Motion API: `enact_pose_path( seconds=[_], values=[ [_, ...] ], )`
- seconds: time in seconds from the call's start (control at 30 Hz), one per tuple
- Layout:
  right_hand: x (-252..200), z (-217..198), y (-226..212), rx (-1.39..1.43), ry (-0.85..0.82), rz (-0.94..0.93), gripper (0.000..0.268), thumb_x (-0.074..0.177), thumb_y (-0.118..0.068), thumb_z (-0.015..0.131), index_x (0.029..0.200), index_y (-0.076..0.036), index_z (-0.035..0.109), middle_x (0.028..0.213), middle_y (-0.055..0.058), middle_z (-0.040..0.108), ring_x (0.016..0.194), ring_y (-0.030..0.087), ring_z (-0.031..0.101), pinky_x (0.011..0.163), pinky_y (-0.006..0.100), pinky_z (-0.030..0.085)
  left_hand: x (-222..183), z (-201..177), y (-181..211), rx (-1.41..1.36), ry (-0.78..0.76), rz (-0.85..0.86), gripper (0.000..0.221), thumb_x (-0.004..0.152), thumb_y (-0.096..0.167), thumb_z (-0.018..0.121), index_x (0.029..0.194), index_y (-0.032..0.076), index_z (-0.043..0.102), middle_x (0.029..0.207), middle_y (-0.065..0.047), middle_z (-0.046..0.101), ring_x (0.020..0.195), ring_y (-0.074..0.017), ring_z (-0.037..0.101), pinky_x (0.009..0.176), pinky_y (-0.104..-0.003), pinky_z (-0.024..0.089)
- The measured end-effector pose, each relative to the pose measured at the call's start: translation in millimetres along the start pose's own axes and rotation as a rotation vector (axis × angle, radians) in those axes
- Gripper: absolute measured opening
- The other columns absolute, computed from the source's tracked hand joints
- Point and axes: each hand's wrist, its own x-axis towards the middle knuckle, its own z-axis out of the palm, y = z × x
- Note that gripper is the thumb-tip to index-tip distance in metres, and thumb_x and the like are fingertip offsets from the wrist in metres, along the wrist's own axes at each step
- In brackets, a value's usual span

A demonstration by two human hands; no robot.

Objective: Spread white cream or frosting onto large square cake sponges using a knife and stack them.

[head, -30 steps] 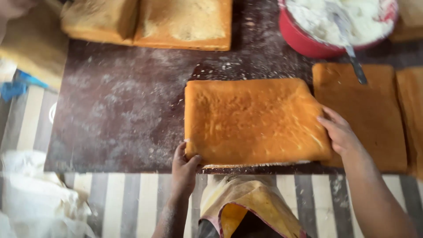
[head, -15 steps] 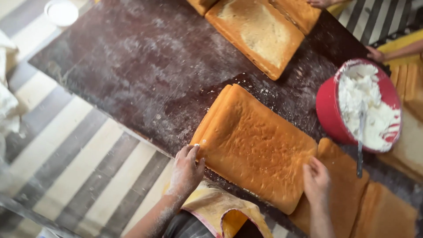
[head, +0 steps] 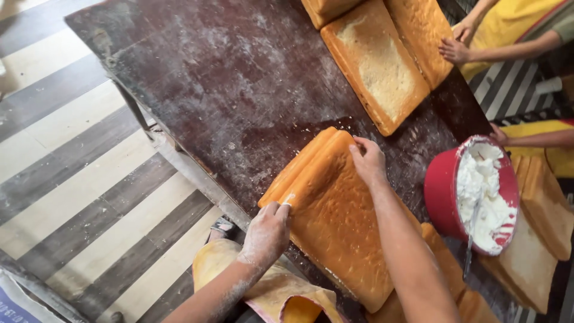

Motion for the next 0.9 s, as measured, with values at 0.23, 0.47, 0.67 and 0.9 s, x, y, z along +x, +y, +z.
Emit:
enact_pose_path(
  seconds=[0.23, 0.47, 0.67, 0.9],
  values=[
    [4, 12, 5, 0.149, 0.08, 0.072, 0.03, 0.093, -0.016, 0.073, 0.121, -0.007, 0.073, 0.107, 0.011, 0.066, 0.098, 0.025, 0.065, 0.089, 0.036, 0.055, -1, 8, -14, -0.012, 0.012, 0.014, 0.015, 0.09, 0.009, 0.064, 0.104, 0.005, 0.063, 0.095, -0.016, 0.061, 0.094, -0.0371, 0.063, 0.08, -0.047, 0.054],
    [-28, 10, 14, -0.005, 0.072, 0.081, 0.036, 0.098, -0.025, 0.067, 0.132, -0.013, 0.069, 0.143, 0.014, 0.053, 0.135, 0.031, 0.049, 0.114, 0.045, 0.042, 7, -5, -7, 0.02, 0.015, -0.01, 0.011, 0.092, 0.018, 0.068, 0.096, 0.008, 0.067, 0.096, -0.016, 0.062, 0.093, -0.0368, 0.063, 0.08, -0.048, 0.054],
    [-151, -17, 86, -0.469, 0.053, 0.251, 0.068, 0.1, -0.049, 0.056, 0.156, -0.014, 0.044, 0.166, 0.015, 0.029, 0.15, 0.036, 0.028, 0.12, 0.068, 0.01, 41, -18, -2, -0.039, -0.274, -0.212, 0.03, 0.094, 0.028, 0.066, 0.111, 0.003, 0.063, 0.109, -0.019, 0.067, 0.109, -0.0364, 0.064, 0.096, -0.049, 0.051],
    [-313, -30, 152, -0.136, 0.268, 0.766, 0.068, 0.1, -0.039, 0.06, 0.154, -0.003, 0.041, 0.159, 0.024, 0.039, 0.146, 0.04, 0.037, 0.115, 0.063, 0.029, 61, -11, -11, 0.107, -0.425, -0.239, 0.037, 0.094, 0.035, 0.064, 0.112, 0.003, 0.069, 0.109, -0.021, 0.069, 0.107, -0.0358, 0.068, 0.098, -0.048, 0.052]
  ],
)
